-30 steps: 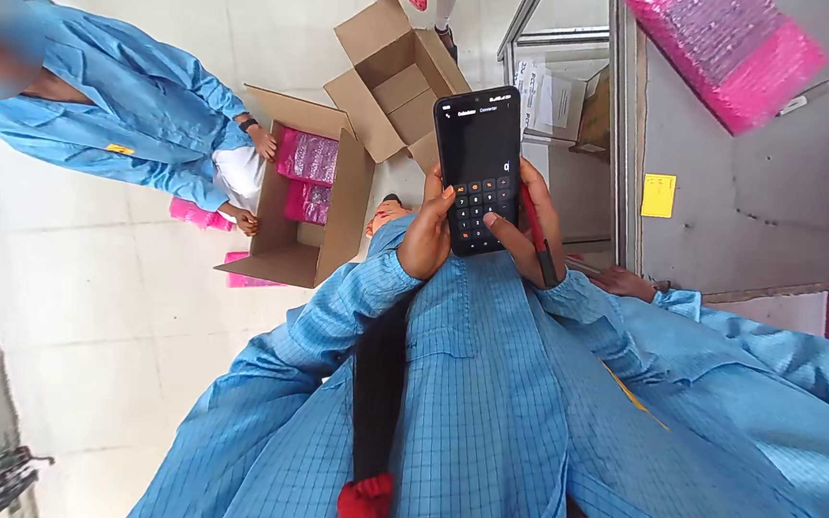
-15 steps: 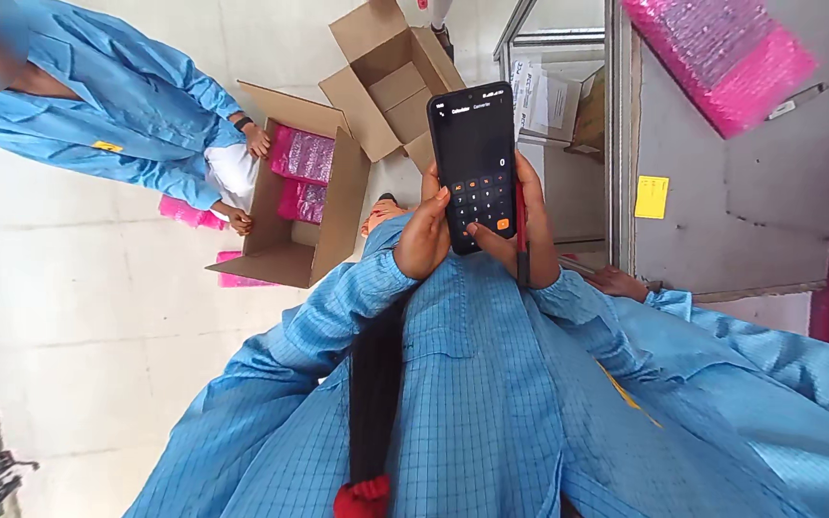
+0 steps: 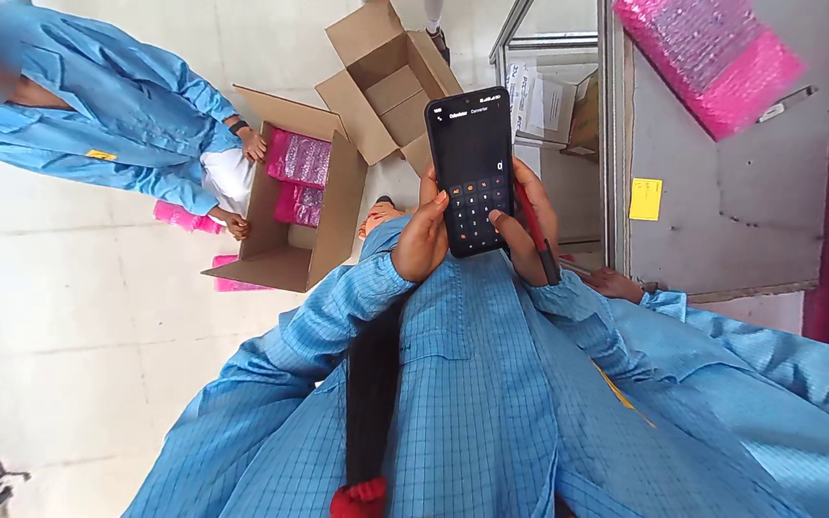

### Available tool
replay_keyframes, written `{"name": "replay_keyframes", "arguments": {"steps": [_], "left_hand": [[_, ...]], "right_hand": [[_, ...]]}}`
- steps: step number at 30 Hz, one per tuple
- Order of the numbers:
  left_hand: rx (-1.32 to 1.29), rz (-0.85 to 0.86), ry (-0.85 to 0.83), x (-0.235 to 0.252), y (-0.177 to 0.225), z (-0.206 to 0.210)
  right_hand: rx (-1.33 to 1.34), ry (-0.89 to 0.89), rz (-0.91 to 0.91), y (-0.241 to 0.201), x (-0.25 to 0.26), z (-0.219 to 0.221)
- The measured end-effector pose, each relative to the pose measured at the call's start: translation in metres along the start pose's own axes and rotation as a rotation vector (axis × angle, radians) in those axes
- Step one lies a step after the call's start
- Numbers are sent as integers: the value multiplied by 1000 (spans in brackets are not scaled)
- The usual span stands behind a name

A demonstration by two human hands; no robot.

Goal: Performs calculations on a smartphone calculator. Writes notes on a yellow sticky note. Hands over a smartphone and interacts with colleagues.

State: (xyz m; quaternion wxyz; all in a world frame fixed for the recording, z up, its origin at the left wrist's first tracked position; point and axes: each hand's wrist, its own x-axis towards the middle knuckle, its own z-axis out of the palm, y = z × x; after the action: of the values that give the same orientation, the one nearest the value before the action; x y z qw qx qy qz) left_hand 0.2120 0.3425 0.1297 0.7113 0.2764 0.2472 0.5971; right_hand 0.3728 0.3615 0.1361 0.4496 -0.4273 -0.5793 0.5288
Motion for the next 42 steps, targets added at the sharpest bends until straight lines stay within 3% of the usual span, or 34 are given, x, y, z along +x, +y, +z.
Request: {"name": "replay_keyframes", "arguments": {"steps": [7,15,20,24,31,42], "left_hand": [[7,3,-5,-1,-1,0],[126,16,-37,-2,-2,3],[89,19,-32,-1,-1,1],[35,27,-24,-1,-2,-1],[-76,-26,-35,-1,3,-5],[-74,-46,-43,-1,6,-5]], "right_hand": [[-70,33,-22,1,0,4],[-279,148,-170,7,5,16],[-94,61,-132,8,5,10],[-109,47,-141,7,6,9],[137,-77,-8,5,6,-10],[76,-29,-9,3,6,-7]]}}
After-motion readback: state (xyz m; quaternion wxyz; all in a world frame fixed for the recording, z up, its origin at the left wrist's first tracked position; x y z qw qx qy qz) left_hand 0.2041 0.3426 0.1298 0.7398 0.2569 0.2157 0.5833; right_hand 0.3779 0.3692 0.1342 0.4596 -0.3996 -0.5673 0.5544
